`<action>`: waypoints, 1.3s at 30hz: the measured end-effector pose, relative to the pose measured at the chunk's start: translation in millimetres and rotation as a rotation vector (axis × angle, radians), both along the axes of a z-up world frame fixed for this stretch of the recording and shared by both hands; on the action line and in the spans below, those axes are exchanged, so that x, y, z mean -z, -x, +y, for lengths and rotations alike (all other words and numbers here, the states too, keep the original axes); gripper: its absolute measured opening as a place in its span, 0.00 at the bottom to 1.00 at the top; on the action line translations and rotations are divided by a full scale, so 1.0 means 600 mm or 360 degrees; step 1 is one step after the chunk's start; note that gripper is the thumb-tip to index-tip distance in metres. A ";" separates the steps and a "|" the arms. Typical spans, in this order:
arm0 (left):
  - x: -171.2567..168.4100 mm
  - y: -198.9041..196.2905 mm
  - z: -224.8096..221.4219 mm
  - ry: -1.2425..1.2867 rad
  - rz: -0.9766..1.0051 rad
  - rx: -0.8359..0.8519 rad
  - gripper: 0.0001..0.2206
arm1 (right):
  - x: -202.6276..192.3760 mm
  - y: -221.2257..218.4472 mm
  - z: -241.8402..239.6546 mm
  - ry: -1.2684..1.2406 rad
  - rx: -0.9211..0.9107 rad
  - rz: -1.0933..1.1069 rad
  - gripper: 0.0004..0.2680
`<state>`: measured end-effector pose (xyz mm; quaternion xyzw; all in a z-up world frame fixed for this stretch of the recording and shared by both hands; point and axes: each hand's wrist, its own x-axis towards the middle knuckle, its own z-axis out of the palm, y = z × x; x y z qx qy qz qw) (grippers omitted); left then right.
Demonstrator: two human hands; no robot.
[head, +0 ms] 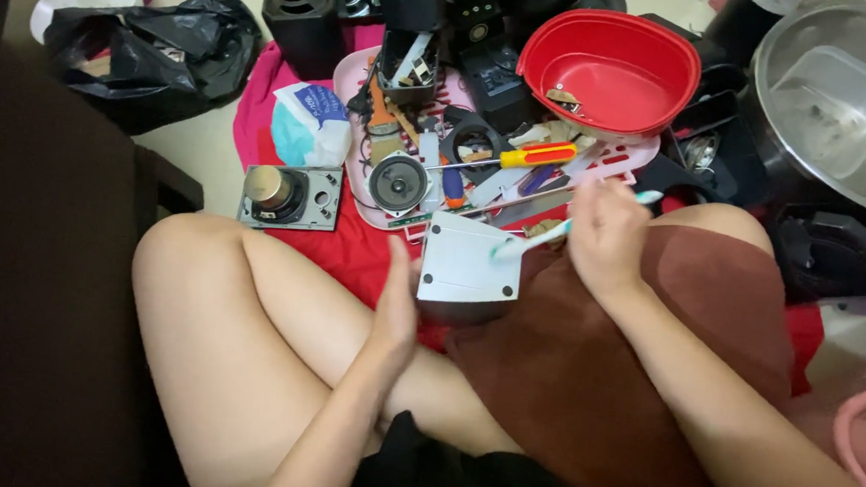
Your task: Cleaning a metal mounting bracket using a toothbrush and a cloth to remove dirt and debris.
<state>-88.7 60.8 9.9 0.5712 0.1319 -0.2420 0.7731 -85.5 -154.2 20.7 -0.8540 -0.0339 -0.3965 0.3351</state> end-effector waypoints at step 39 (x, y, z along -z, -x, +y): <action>-0.035 -0.083 0.155 -0.2130 -0.1270 0.0445 0.20 | -0.052 0.016 0.045 0.0184 0.0011 -0.0010 0.17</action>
